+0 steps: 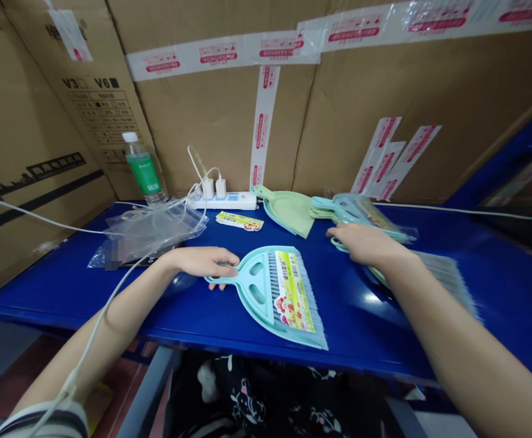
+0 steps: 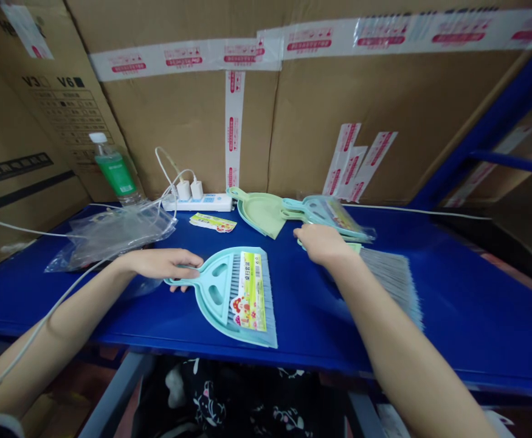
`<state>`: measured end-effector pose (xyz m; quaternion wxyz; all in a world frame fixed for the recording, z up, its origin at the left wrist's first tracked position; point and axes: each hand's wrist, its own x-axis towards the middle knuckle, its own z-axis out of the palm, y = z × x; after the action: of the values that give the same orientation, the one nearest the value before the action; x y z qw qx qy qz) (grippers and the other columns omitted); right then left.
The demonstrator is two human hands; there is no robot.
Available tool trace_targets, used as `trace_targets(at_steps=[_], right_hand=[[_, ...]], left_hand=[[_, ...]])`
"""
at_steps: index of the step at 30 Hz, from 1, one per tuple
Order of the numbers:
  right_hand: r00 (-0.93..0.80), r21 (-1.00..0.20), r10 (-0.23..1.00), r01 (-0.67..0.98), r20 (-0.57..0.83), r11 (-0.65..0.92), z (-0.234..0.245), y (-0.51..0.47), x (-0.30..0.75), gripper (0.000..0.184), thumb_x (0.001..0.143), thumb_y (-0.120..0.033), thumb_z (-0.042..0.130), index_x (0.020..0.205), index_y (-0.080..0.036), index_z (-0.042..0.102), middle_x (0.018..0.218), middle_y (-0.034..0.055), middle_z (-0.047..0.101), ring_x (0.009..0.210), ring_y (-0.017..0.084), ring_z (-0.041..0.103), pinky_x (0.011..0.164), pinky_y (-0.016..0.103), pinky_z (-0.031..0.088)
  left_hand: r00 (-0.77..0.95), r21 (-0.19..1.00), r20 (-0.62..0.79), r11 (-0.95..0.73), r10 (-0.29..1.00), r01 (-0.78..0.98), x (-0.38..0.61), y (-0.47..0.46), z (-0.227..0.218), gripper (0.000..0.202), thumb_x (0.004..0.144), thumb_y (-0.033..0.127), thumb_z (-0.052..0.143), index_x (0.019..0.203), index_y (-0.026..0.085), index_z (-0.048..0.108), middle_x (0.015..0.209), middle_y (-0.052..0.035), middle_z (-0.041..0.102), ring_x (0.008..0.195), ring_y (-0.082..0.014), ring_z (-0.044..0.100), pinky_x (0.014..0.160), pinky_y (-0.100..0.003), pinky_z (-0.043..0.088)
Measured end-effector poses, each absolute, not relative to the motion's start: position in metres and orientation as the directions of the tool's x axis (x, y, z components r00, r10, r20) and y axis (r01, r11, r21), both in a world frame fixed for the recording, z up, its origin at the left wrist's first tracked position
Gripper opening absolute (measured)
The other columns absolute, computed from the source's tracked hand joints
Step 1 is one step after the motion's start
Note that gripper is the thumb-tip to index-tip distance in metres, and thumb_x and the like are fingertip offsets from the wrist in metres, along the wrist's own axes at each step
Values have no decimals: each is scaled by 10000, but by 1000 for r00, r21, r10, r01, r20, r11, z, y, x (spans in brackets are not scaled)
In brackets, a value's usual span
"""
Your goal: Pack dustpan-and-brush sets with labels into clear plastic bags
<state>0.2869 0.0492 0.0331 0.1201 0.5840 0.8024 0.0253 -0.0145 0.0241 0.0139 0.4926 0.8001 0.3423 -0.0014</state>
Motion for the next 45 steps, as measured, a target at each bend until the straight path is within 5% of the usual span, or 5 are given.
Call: trace_targets(at_steps=[16,23,34,39,45], right_hand=[[-378,237,925,895,-48,378,30,45,277,351,763,-94,489,1077,-155,635,1107,163,653,1053,316,585,785,392,491],[-627,-209,779,762,-1,613,16,40,247,390,947,-258,258,1058,-170,621,1108,122,653,1054,238,580,862,366,451],[-669,-418,743,665,36,619,6,49,243,333,895,-415,277,656,-225,410,718,50,547,725,197,535,696,342,426],[-591,-638,806,607,36,474,3,60,254,414,851,-567,314,675,-216,444,730,29,550,729,194,530,704,347,436],[-535,-919,827,390,-174,59,0,69,265,419,788,-526,556,1095,-242,540,969,45,621,870,191,589,606,259,476]], left_hand=[[768,795,-333,-276,547,541,-14,23,14,336,903,453,479,745,156,484,598,33,550,443,-50,444,438,-158,391],[774,784,-339,-294,535,547,-14,24,13,374,905,504,457,766,158,486,652,9,569,515,-81,536,467,-172,418],[758,775,-250,-344,602,530,-5,21,10,396,887,529,444,710,175,441,626,37,466,530,-83,466,494,-195,414],[739,775,-145,-389,658,498,-4,25,9,406,880,538,426,696,176,439,632,36,465,532,-82,432,489,-199,379],[727,786,-111,-388,678,482,-8,30,11,363,884,487,420,705,173,455,636,33,478,523,-80,413,494,-205,363]])
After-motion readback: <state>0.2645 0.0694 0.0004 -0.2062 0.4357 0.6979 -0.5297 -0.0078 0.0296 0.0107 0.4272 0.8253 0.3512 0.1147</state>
